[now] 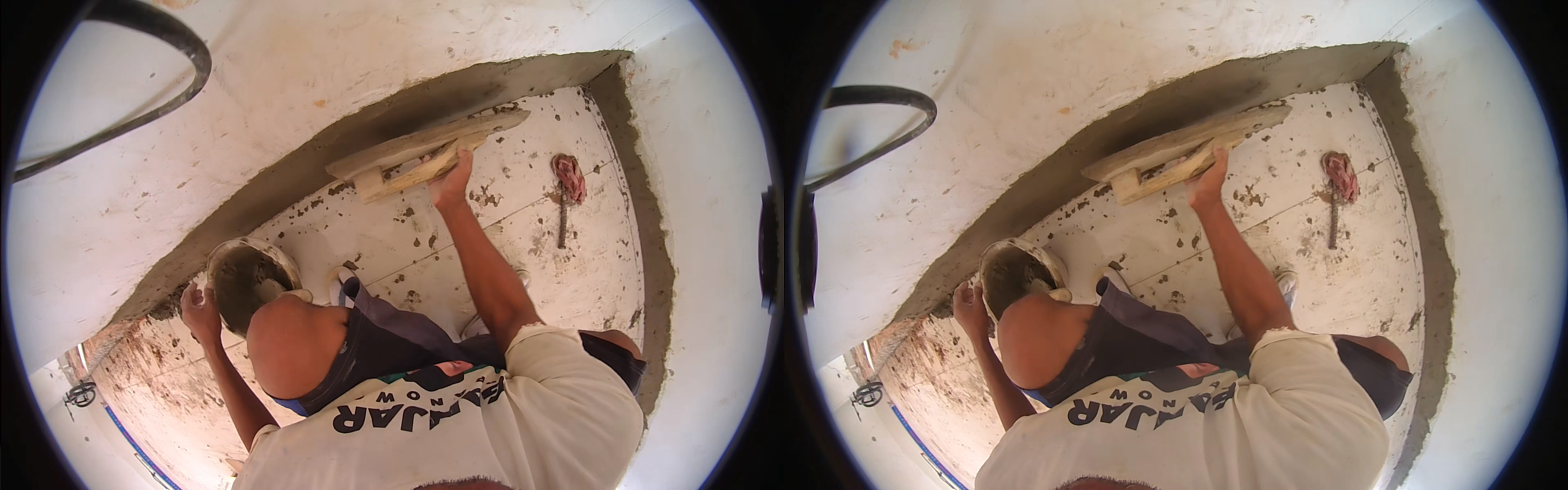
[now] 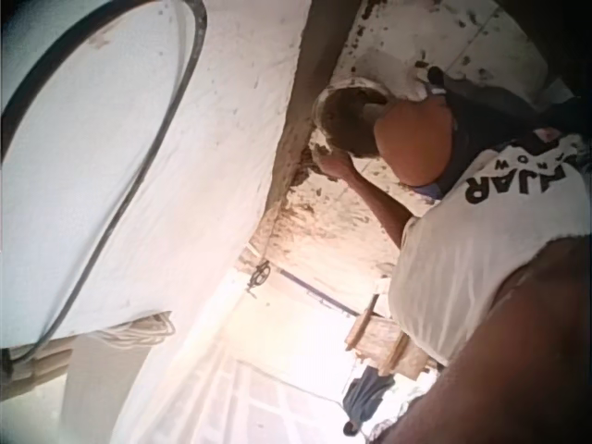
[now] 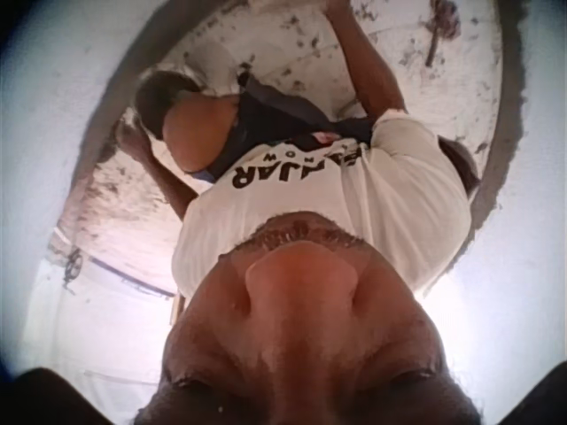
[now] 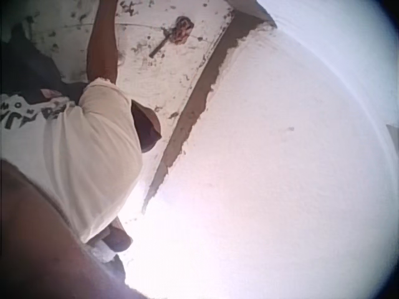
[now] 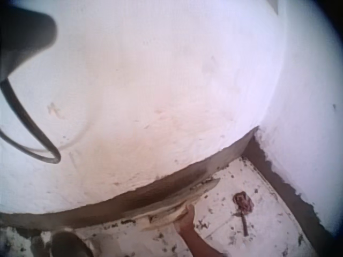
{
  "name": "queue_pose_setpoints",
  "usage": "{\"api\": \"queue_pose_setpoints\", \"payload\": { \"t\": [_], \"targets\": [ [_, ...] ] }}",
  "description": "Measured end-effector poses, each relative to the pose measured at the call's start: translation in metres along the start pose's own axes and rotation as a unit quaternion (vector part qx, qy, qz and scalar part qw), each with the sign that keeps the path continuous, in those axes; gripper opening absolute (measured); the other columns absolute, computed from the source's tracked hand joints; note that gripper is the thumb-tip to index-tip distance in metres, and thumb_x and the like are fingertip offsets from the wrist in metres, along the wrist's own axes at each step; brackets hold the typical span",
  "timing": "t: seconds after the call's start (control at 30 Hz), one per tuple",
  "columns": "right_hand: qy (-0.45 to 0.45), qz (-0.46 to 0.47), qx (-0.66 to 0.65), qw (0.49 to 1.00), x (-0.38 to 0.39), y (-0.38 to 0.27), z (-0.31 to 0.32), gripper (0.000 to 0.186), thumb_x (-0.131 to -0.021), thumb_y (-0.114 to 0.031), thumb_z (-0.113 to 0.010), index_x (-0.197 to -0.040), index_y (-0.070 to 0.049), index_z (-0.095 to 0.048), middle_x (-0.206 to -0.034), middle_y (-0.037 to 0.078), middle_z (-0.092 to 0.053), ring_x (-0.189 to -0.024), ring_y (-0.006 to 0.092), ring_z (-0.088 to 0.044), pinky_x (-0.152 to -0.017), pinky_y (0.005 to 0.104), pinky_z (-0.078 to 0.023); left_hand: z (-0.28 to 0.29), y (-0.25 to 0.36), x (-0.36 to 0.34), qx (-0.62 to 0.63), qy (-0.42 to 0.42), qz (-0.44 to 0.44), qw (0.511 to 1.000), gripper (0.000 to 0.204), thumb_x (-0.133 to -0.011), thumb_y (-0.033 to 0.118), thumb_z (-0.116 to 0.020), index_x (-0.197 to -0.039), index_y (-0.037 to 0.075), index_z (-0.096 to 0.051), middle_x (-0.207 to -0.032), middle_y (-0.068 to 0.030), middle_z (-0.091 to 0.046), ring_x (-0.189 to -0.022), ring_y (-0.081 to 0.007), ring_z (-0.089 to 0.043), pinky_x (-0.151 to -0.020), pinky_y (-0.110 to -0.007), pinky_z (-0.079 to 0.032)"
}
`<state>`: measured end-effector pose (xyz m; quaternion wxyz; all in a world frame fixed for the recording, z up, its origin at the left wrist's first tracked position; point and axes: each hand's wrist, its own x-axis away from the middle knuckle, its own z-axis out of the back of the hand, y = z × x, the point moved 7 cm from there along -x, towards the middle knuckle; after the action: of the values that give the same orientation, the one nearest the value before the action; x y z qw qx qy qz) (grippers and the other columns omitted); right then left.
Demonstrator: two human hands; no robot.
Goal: The person applies mortar to the base of a wall using a trowel and then smooths it over with a wooden float.
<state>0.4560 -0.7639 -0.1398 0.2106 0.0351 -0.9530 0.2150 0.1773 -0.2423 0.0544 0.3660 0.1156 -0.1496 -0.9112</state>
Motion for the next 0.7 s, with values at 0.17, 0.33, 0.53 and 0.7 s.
{"api": "queue_pose_setpoints", "payload": {
  "t": [0.17,0.33,0.53,0.7],
  "targets": [
    [0.088,0.001,-0.075,0.993,-0.008,0.047,-0.007,0.038,-0.093,-0.043,-0.05,-0.111,-0.01,-0.047,-0.092,0.006,-0.048,-0.077,0.0183,-0.05,-0.067,0.037,-0.046,0.03,0.13,0.006,0.112,-0.032,-0.088,0.989,0.036,-0.089,0.023,-0.072,-0.114,-0.003,-0.066,-0.102,-0.0126,-0.068,-0.09,-0.0205,-0.065,-0.081,-0.033,-0.051],
    [0.137,0.01,-0.036,0.99,-0.042,0.041,-0.016,0.036,-0.094,-0.044,-0.051,-0.107,-0.011,-0.048,-0.082,0.005,-0.048,-0.066,0.0179,-0.049,-0.059,0.0366,-0.046,0.096,0.216,0.056,0.228,-0.072,-0.125,0.963,0.04,-0.089,0.023,-0.074,-0.118,-0.002,-0.063,-0.102,-0.0103,-0.067,-0.089,-0.0175,-0.064,-0.082,-0.031,-0.051],
    [0.128,-0.014,-0.066,0.989,-0.046,0.059,-0.015,0.032,-0.094,-0.042,-0.053,-0.103,-0.012,-0.05,-0.076,0.003,-0.048,-0.061,0.0175,-0.05,-0.054,0.037,-0.046,0.131,0.319,0.141,0.403,-0.081,-0.319,0.854,0.04,-0.089,0.03,-0.073,-0.108,-0.004,-0.063,-0.097,-0.0128,-0.066,-0.087,-0.0219,-0.063,-0.073,-0.03,-0.05],
    [0.12,-0.017,-0.088,0.989,0.011,0.106,-0.082,0.024,-0.093,-0.029,-0.056,-0.105,-0.011,-0.046,-0.073,0.005,-0.049,-0.055,0.0169,-0.051,-0.048,0.0338,-0.047,0.093,0.383,0.163,0.254,-0.123,-0.457,0.843,0.029,-0.079,0.016,-0.081,-0.099,0.001,-0.066,-0.085,-0.0122,-0.069,-0.076,-0.0266,-0.067,-0.063,-0.032,-0.052]
  ]
}}
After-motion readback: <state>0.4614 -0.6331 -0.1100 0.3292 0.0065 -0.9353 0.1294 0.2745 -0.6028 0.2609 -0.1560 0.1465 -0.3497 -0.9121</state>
